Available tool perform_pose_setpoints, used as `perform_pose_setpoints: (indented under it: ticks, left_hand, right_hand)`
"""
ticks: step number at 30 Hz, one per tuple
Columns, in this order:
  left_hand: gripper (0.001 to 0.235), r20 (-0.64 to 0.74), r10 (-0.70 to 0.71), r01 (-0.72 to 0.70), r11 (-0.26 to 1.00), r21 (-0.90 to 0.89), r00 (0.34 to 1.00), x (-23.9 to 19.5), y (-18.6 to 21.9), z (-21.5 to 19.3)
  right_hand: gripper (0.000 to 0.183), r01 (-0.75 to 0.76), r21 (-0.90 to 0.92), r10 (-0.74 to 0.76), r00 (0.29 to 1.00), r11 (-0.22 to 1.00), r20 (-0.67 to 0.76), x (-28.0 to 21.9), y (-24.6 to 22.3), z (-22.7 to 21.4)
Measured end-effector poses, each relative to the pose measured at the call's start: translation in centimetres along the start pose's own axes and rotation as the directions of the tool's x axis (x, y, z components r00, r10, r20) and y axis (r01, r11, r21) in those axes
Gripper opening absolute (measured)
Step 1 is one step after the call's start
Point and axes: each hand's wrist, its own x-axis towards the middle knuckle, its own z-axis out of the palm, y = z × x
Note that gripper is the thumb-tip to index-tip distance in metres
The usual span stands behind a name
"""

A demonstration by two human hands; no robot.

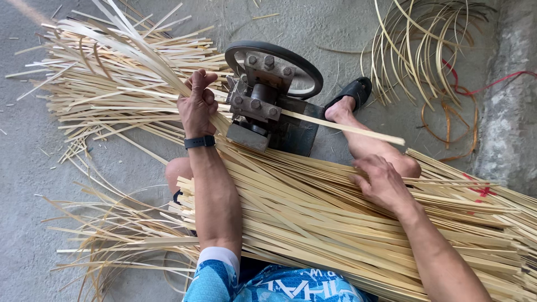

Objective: The person sits on the floor and feeds long bamboo strips through a manual splitting machine. They guide each strip with both hands, then place the split pieces into a growing pile on the left.

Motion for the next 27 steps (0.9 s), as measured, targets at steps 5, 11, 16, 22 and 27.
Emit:
perform_pose_setpoints:
  ticks: [5, 11, 16, 22, 27]
  left_hand:
    - [0.041, -0.006, -0.005, 0.005, 0.999, -0.034, 1.0, 0.2, -0.3, -0.5]
    - [0.038, -0.01, -0.03, 0.029, 0.998, -0.061, 1.0, 0.5, -0.6, -0.9]
    - [0.035, -0.037, -0.037, 0.035, 0.998, -0.059, 0.999, 0.5, -0.5, -0.8]
    - [0.034, -0.045, -0.036, 0.032, 0.997, -0.072, 0.998, 0.6, -0.6, -0.5]
    - [0.039, -0.066, -0.023, 0.022, 1.0, -0.017, 0.998, 0.5, -0.3, -0.1]
  right_hand:
    - [0.014, -0.09, 0.164, 0.085, 0.996, 0.982, 0.037, -1.1, 1.7, 1.1]
    - [0.013, -0.045, 0.193, 0.054, 0.998, 0.98, -0.043, -3.6, 4.3, -3.7]
    - [0.006, -0.391, 0.175, 0.388, 0.92, 0.904, 0.05, -6.2, 7.1, -8.4]
    - [0.004, -0.283, 0.108, 0.302, 0.916, 0.953, -0.265, -5.0, 6.7, -8.1]
    - [0.011, -0.164, 0.063, 0.174, 0.96, 0.984, -0.218, 0.7, 3.3, -3.5]
